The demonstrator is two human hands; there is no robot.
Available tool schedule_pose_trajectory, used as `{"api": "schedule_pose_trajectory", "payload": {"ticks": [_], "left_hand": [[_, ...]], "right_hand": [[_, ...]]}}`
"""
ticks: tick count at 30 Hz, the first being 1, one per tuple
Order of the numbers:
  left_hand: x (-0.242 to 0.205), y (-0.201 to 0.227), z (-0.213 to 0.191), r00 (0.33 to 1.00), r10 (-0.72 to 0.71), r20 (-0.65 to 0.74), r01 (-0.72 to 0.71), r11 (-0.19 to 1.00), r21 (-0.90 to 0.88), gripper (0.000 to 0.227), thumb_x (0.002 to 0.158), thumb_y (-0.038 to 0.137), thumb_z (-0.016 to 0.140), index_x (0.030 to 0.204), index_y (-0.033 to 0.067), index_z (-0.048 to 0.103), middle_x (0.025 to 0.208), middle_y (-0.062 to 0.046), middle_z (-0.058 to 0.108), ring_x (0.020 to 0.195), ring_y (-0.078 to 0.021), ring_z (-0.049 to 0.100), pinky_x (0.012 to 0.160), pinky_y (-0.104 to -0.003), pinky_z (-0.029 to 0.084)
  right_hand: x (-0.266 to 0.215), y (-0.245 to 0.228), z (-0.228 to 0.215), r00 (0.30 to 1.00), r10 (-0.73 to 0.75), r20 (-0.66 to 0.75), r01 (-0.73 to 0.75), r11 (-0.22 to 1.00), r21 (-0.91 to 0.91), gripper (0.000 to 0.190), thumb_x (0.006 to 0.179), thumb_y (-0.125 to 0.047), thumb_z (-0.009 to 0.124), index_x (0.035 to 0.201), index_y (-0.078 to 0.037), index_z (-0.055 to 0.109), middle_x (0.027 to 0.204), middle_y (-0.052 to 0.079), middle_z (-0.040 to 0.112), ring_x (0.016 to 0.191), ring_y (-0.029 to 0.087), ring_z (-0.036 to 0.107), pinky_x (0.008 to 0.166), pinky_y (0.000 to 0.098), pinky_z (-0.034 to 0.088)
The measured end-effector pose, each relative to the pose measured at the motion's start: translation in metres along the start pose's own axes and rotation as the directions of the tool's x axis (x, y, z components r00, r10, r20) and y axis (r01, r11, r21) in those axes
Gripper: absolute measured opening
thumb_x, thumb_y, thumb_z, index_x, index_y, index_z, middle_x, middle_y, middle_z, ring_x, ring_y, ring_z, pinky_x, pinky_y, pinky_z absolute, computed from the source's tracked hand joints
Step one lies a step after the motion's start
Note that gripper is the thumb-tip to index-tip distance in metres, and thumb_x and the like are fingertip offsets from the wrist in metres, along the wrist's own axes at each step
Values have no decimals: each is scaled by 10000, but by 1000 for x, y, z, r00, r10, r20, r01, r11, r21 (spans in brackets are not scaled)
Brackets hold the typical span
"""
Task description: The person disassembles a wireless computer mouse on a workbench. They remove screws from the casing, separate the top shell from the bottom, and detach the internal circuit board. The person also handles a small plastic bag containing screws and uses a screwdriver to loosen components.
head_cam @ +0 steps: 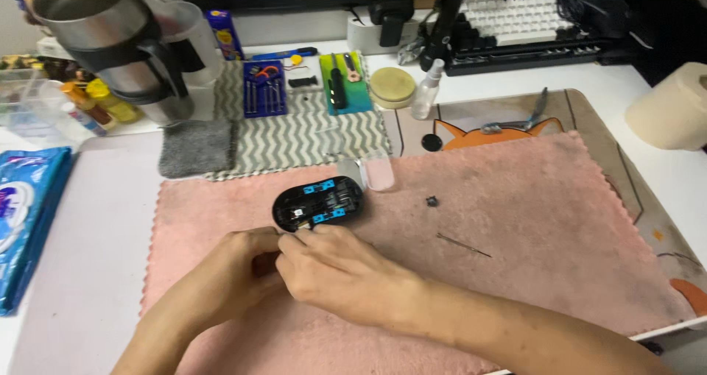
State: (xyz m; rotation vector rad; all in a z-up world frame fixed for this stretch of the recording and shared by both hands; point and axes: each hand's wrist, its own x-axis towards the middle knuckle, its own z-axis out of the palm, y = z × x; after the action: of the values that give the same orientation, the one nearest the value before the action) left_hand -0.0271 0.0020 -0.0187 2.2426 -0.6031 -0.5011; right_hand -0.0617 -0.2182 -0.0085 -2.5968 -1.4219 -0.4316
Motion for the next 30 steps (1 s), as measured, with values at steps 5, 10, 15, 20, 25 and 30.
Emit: {"api": "schedule_pose_trajectory", "payload": {"ticks": [5,10,15,20,25,30], "left_hand": [[-1,-6,1,996,86,-16,-86,996,-39,163,859,25,824,775,140,745,756,78,672,695,-54,514,597,-308,466],[-3,3,-1,997,68,-31,-68,997,27,184,832,7,790,717,121,701,704,67,657,672,-68,488,589,-323,455],[-2,-13,5,992,76,-100,-59,985,160,140,757,6,696,760,141,659,767,54,795,776,-24,592,641,-359,562],[-13,3,9,961,217,-169,-223,975,-14,95,953,164,830,863,135,822,927,44,824,845,-69,760,736,-299,617],[-28,19,0,973,162,-164,-170,985,-39,248,1014,240,784,1209,181,926,1199,27,952,1074,-113,924,945,-273,662],[-26,35,-8,923,158,-350,-174,985,-15,240,987,179,803,1175,168,953,1078,19,929,823,-70,787,688,-229,584]], "right_hand": [[-3,1,-4,1000,27,-7,-26,999,43,134,984,72,693,931,-52,701,930,146,648,825,367,649,655,524,520],[-3,1,-8,996,61,-57,-55,993,107,124,954,127,685,923,10,711,930,204,660,812,420,654,632,576,519],[13,-6,-73,983,42,-177,-25,995,98,207,978,167,676,979,-36,636,965,153,619,798,361,617,715,512,491],[-11,11,-86,988,92,-124,-51,952,301,138,1063,2,730,1199,22,725,1163,163,722,980,325,711,960,459,585],[-79,63,-95,624,682,382,-734,342,587,241,932,-293,904,1169,-260,884,1139,-77,937,941,75,867,879,248,674],[-148,135,-103,276,877,394,-838,19,545,631,1055,-51,704,1655,-247,710,1398,30,823,976,159,758,910,304,705]]}}
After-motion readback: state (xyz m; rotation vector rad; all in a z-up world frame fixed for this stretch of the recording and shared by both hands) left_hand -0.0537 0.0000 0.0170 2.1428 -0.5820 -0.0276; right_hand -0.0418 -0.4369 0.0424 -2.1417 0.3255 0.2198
